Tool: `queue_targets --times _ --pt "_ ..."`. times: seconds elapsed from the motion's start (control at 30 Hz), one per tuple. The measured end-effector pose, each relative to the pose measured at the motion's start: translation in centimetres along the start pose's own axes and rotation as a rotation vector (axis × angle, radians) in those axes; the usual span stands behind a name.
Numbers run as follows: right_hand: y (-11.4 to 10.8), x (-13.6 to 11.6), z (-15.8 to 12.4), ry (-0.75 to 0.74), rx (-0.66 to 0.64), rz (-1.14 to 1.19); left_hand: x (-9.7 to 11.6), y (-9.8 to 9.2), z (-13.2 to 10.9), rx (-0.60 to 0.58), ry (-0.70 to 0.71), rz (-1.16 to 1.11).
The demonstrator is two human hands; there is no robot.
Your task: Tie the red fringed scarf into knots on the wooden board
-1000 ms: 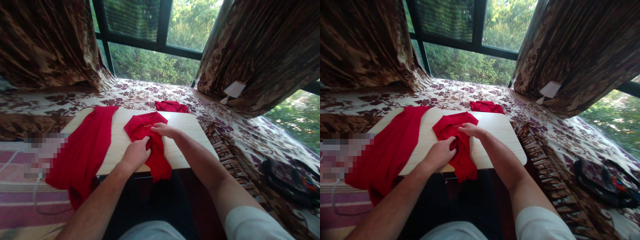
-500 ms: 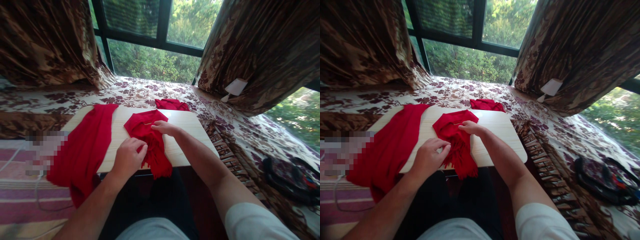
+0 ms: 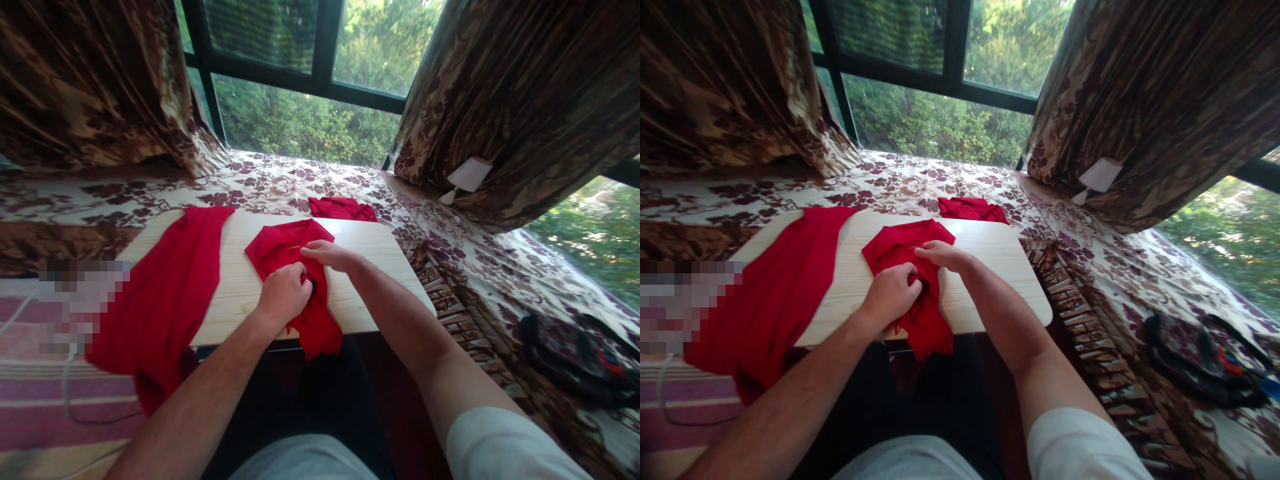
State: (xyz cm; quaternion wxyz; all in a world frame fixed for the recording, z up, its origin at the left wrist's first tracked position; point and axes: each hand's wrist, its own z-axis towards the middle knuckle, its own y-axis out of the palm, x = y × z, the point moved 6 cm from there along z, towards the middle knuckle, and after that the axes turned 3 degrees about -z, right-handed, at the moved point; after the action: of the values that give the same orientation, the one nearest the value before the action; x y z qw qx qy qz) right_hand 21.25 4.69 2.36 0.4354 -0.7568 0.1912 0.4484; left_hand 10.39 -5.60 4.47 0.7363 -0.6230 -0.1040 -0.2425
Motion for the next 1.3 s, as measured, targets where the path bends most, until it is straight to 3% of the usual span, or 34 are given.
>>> queue_targets --times 0.33,0.43,0.6,0.8,0.93,1.07,1.17,1.3 --pt "-0.5 -1.9 0.8 -0.109 0.196 -0.527 0.3 0.7 -1.5 -0.013 0.045 0.16" --pt "-0.1 -1.5 1.3 -0.14 0.184 -0.559 0.6 0.0 -1.3 0.004 0.047 0.099" --pt "-0.4 -1.1 1.5 -0.186 0.191 -0.466 0.3 -1.8 -2.0 0.132 0.029 -0.011" --pt "0.0 -1.1 1.2 -0.177 0.157 -0.475 0.2 -0.2 -3.2 -0.036 0.158 -0.122" --pt "-0.1 -1.2 0.6 -0.062 0.141 -0.639 -0.2 -0.9 -3.0 -0.02 0.148 -0.234" --pt "-0.9 -1.4 0.0 0.063 0.101 -0.851 -3.2 -2.6 -1.2 0.18 -0.033 -0.191" --pt "-2.6 -1.6 0.7 0.068 0.248 -0.861 -7.0 -3.3 1.0 0.33 -0.196 -0.042" --pt "-5.7 -0.3 2.8 0.108 0.56 -0.739 -12.5 -2.2 4.5 0.221 -0.505 -0.081"
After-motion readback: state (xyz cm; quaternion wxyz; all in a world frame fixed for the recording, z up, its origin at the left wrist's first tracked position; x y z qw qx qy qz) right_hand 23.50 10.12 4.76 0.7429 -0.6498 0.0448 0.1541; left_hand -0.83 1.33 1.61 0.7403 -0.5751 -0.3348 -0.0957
